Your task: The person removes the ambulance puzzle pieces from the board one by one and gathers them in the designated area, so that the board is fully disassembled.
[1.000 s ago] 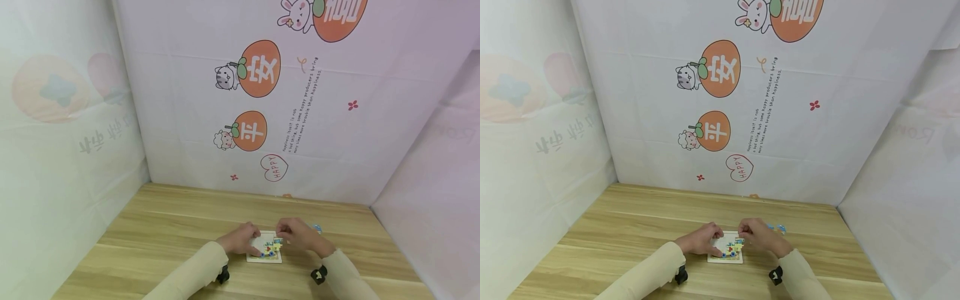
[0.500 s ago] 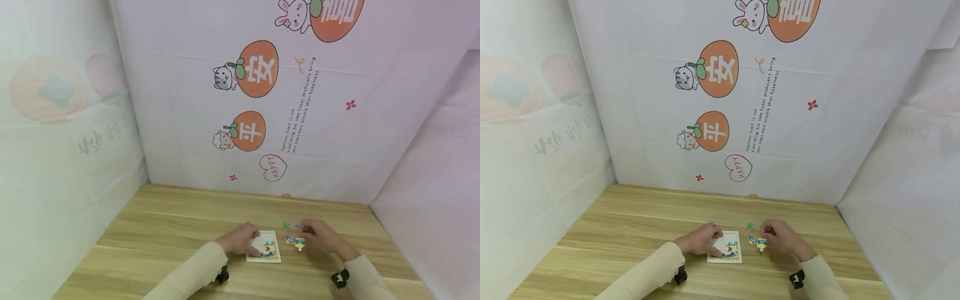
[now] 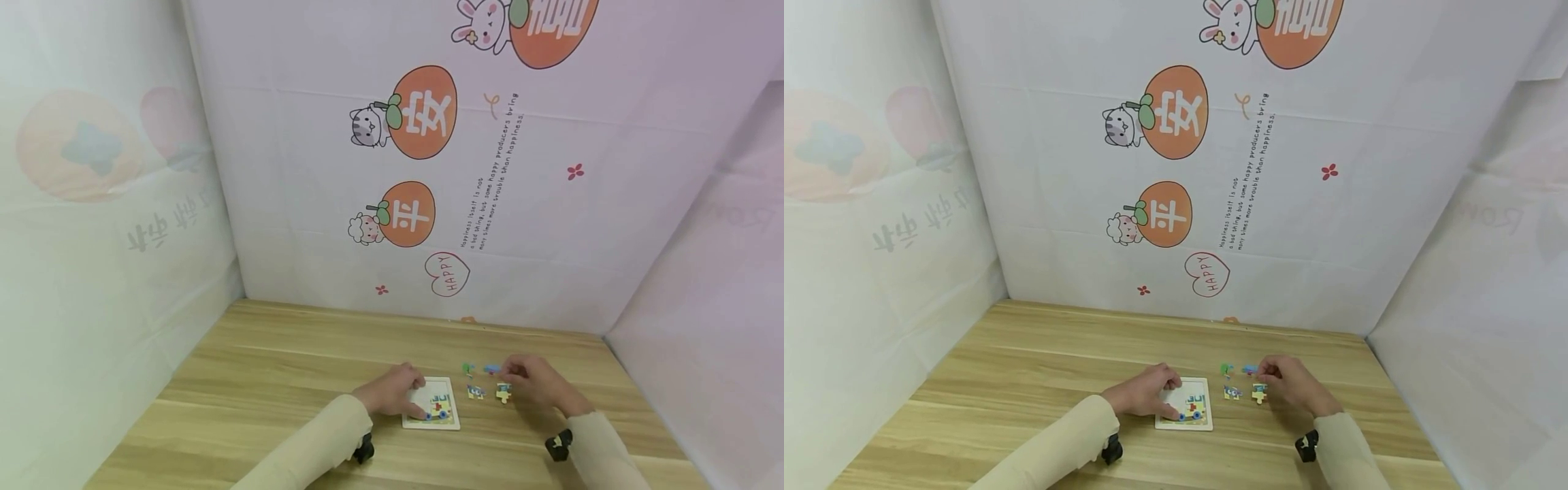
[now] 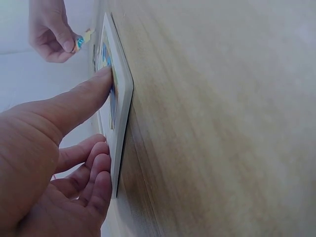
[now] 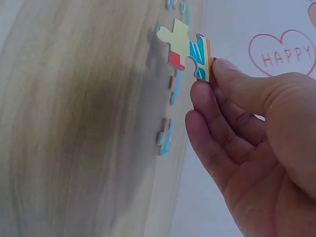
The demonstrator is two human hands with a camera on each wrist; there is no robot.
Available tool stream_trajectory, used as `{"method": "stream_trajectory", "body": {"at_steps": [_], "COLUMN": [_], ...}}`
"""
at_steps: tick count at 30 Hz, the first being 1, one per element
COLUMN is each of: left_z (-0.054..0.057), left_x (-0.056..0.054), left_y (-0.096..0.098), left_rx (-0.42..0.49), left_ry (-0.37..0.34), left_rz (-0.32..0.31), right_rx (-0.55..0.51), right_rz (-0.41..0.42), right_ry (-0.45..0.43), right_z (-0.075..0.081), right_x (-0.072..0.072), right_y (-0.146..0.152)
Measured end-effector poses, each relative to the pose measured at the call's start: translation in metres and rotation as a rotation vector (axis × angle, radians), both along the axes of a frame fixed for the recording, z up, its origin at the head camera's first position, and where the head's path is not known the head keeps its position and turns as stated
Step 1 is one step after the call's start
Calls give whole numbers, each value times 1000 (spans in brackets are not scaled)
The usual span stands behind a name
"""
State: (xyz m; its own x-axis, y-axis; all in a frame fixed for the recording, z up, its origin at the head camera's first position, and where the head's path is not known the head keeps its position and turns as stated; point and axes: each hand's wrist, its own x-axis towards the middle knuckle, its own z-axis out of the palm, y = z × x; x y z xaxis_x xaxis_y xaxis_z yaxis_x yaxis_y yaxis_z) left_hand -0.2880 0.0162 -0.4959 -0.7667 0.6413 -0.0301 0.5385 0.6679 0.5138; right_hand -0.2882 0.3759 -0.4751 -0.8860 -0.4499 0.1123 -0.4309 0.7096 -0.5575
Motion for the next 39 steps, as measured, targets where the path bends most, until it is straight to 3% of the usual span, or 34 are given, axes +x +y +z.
{"method": "stream_trajectory", "body": {"at_steps": [11, 22, 31, 39], "left_z": [-2, -4, 1, 3], "left_x": [-1, -3, -3, 0], "left_y": [2, 2, 2, 3], "left_rx": [-26, -24, -30, -42], "left_ry": [19, 17, 19, 16], "left_rz": [-1, -3, -5, -6], "right_rx": [14, 89, 76, 111], "right_rz": [-27, -68, -60, -27], "right_ry": [-72, -84, -95, -75], "right_z": [-10, -18, -8, 6], "right_x": [-12, -17, -16, -8], "right_y": [-6, -7, -12, -36]}}
